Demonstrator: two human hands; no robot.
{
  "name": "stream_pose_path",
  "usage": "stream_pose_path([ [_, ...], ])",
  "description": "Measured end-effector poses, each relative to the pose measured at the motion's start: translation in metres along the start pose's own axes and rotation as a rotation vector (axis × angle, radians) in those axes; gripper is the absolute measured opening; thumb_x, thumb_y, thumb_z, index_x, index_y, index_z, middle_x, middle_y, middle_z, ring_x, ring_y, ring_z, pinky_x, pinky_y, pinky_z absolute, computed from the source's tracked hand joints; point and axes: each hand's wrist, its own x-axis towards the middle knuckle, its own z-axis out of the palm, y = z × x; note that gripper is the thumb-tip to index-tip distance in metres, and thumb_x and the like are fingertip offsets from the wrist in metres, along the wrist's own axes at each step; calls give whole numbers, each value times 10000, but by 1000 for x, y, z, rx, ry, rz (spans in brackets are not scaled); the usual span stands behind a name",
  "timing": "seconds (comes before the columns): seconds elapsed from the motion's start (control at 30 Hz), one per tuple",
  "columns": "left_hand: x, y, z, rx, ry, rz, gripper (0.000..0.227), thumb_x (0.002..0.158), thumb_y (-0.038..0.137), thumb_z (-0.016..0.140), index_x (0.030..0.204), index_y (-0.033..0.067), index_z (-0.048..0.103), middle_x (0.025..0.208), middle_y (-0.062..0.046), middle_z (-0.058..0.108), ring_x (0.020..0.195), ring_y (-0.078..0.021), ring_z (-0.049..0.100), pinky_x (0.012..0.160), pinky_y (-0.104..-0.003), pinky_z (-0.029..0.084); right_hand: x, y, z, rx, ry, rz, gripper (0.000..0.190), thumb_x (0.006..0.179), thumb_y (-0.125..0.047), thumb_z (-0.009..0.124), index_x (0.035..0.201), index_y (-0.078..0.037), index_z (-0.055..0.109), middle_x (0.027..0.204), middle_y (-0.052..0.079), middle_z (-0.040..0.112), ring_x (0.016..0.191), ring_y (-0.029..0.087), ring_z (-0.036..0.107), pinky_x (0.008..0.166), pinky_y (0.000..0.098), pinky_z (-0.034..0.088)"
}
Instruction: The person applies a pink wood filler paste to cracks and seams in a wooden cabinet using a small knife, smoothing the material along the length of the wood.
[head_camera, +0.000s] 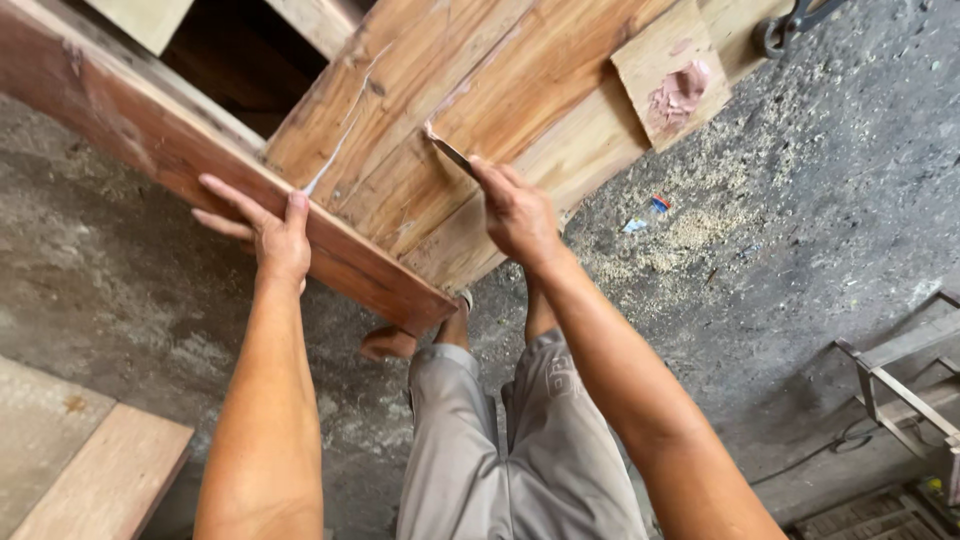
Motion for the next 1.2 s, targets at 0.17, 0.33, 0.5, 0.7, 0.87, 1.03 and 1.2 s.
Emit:
stream_pose_path([
  [0.17, -1, -13, 0, 0, 27, 71, 1160, 1072, 265, 774, 1612, 302, -252, 1547, -281, -485, 1578, -512, -143, 1278, -498, 321, 60, 27, -58, -15, 336, 194, 379, 1020, 42, 533, 1382, -21, 623, 1202, 194, 720, 1099, 326, 707, 951, 388, 598],
  [0.33, 9, 1, 5, 71, 17, -70, 1172, 1016, 297, 763, 1599, 318, -253, 1553, -256, -479, 1543, -532, -145, 1235, -541, 247, 34, -1, 17, 28, 391, -67, 485, 1021, 102, 495, 1497, 21, 451, 1208, 224, 662, 1096, 358, 693, 955, 410, 605],
  [0.5, -2, 3, -2, -28, 11, 40, 1145, 1040, 326, 773, 1622, 316, -214, 1578, -258, -466, 1570, -535, -60, 1262, -537, 302, -47, -51, 80, 68, 23, 161, 623, 894, 98, 537, 1496, -44, 469, 1256, 242, 655, 999, 439, 669, 823, 480, 569],
  [0.7, 1, 2, -2, -32, 18, 98, 1163, 1046, 353, 794, 1606, 308, -224, 1533, -268, -495, 1538, -567, -158, 1241, -565, 306, 29, -29, -20, 7, 366, 100, 346, 1078, 56, 481, 1413, -8, 540, 1277, 244, 683, 1166, 339, 694, 1006, 389, 586],
  [0.87, 7, -1, 3, -47, -14, 59, 1160, 1014, 377, 776, 1601, 330, -223, 1543, -262, -497, 1568, -530, -87, 1241, -584, 254, 31, -8, 20, 236, 298, 213, 412, 1015, 65, 458, 1411, -1, 550, 1051, 166, 723, 928, 277, 723, 760, 354, 624],
  [1.03, -3, -1, -6, 75, -9, 24, 1173, 1032, 420, 783, 1584, 331, -248, 1534, -255, -484, 1527, -561, -158, 1218, -682, 59, -33, -58, 81, 11, 209, -43, 455, 990, 76, 518, 1437, -8, 533, 1258, 208, 680, 1116, 356, 704, 975, 412, 583],
  [1.2, 5, 1, 2, 55, 4, 82, 1173, 1032, 451, 796, 1580, 344, -236, 1560, -253, -460, 1551, -557, -69, 1218, -695, 63, 29, -50, -10, 107, 209, 288, 404, 1041, 56, 436, 1441, 23, 483, 1343, 253, 620, 1159, 425, 646, 996, 484, 528],
])
